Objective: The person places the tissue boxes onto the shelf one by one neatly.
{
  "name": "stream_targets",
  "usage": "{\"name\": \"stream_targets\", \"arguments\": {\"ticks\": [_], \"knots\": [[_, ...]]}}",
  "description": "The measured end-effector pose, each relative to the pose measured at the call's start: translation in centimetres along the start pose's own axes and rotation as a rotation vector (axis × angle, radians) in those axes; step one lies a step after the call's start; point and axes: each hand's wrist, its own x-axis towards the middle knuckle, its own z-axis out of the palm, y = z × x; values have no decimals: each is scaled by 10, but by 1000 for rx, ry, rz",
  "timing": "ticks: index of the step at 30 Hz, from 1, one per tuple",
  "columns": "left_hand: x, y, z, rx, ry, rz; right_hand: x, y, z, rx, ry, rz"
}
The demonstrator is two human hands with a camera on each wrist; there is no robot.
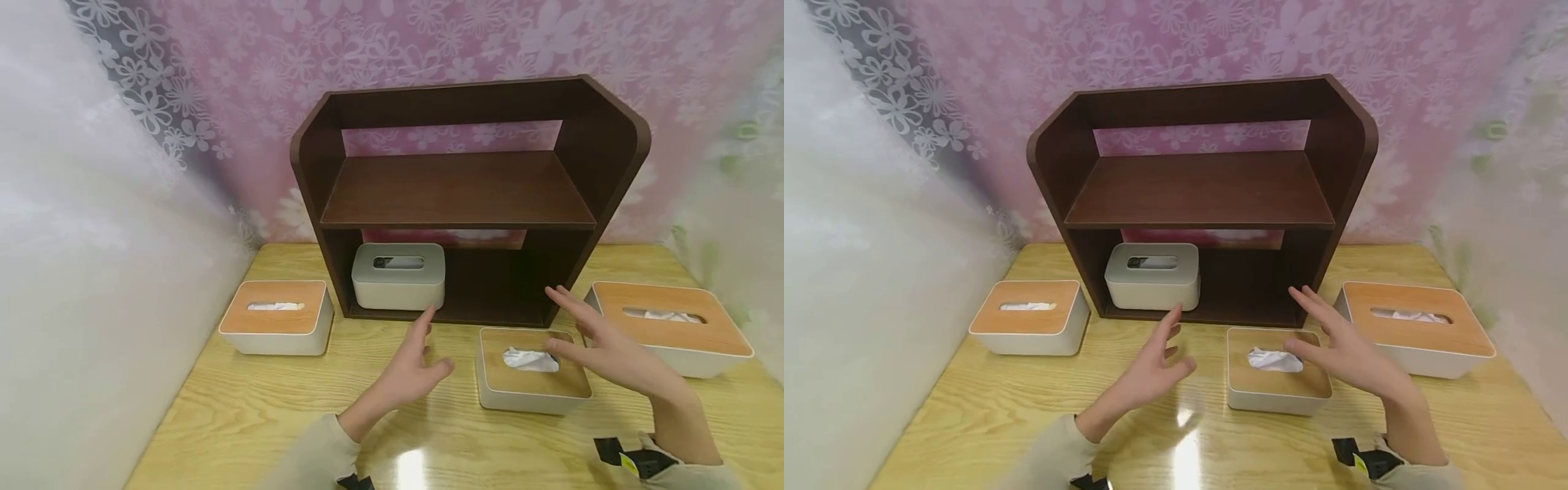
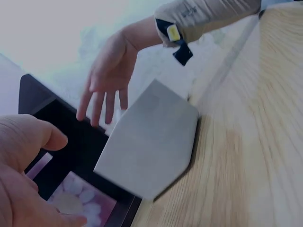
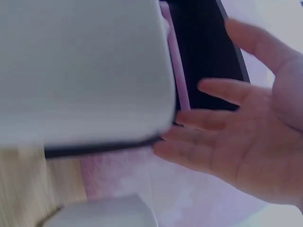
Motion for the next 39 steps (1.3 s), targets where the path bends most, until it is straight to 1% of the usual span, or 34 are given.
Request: {"name": "stream_targets", "arguments": {"ticks": [4,6,8,11,14,16,18,21,23,27,31,35,39], "knots": [[8,6,16,47,-86,-22,-7,10,-10,-90,-47,6],[10,7,21,81,-129,-36,-8,13,-13,-94,-73,18],[12,6,26,115,-176,-52,-8,17,-16,-91,-98,41],[12,4,30,151,-243,-51,-5,23,-20,-124,-144,76],[13,0,34,179,-287,-43,-2,30,-23,-151,-200,91],[14,-2,37,180,-295,-43,0,36,-23,-112,-243,101],[14,-3,39,185,-286,-44,1,41,-23,-31,-303,111],[14,-5,42,174,-266,-63,-1,48,-22,91,-384,122],[13,-6,45,170,-254,-72,-2,52,-21,114,-419,116],[11,-7,47,171,-253,-80,-7,57,-22,103,-421,94],[12,-6,45,172,-272,-86,-9,59,-21,90,-416,82],[17,-3,40,172,-284,-72,-7,56,-17,6,-372,59],[16,-7,40,163,-279,-76,-6,56,-12,-10,-353,57]]}}
